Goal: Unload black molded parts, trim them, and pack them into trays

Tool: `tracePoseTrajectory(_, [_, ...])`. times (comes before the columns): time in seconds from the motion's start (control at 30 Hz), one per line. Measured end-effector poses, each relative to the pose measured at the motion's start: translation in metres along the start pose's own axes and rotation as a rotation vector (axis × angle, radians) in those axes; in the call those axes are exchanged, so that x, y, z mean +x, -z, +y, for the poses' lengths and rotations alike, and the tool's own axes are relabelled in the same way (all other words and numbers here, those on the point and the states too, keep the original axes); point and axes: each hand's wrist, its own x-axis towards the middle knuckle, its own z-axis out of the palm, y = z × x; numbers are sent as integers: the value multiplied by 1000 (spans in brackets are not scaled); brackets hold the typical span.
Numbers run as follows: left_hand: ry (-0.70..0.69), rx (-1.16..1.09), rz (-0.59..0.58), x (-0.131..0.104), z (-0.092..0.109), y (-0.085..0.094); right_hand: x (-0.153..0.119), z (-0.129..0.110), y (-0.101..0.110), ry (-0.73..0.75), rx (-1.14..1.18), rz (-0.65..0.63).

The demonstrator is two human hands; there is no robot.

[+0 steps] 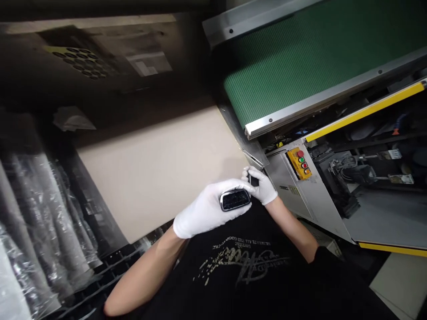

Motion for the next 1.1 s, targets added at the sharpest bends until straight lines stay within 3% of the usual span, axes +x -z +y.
tracePoseTrajectory(0.1, [-12,-2,-53,29,3,-26,-28,-27,60,122,-39,248])
tracePoseTrajectory(0.17, [24,3,-77,48,7,-51,-63,-67,114,302,-93,430])
tracePoseTrajectory(0.27, [150,62,-52,78,12,-100,-147,-162,203,796,-132,738])
tracePoseTrajectory(0.33, [255,87,15,100,9,-134,-211,-229,257,1224,-191,1014])
tracePoseTrajectory(0.4, [345,79,40,128,2,-167,-264,-289,304,1535,-320,1289])
tracePoseTrajectory(0.47, [375,74,-14,155,-6,-199,-291,-337,344,1593,-489,1456])
tracePoseTrajectory(0.53, [359,94,-101,178,-10,-228,-294,-372,376,1567,-605,1503])
tracePoseTrajectory(0.63, [358,106,-163,203,-9,-262,-271,-401,407,1573,-633,1484])
tracePoseTrajectory(0.73, [429,47,-153,220,-6,-285,-245,-406,424,1459,-640,1370])
tracePoseTrajectory(0.87, [497,-28,-141,232,-7,-306,-232,-401,434,1372,-611,1254])
tracePoseTrajectory(1.1, [470,24,-192,245,-10,-330,-231,-398,444,1368,-839,1302])
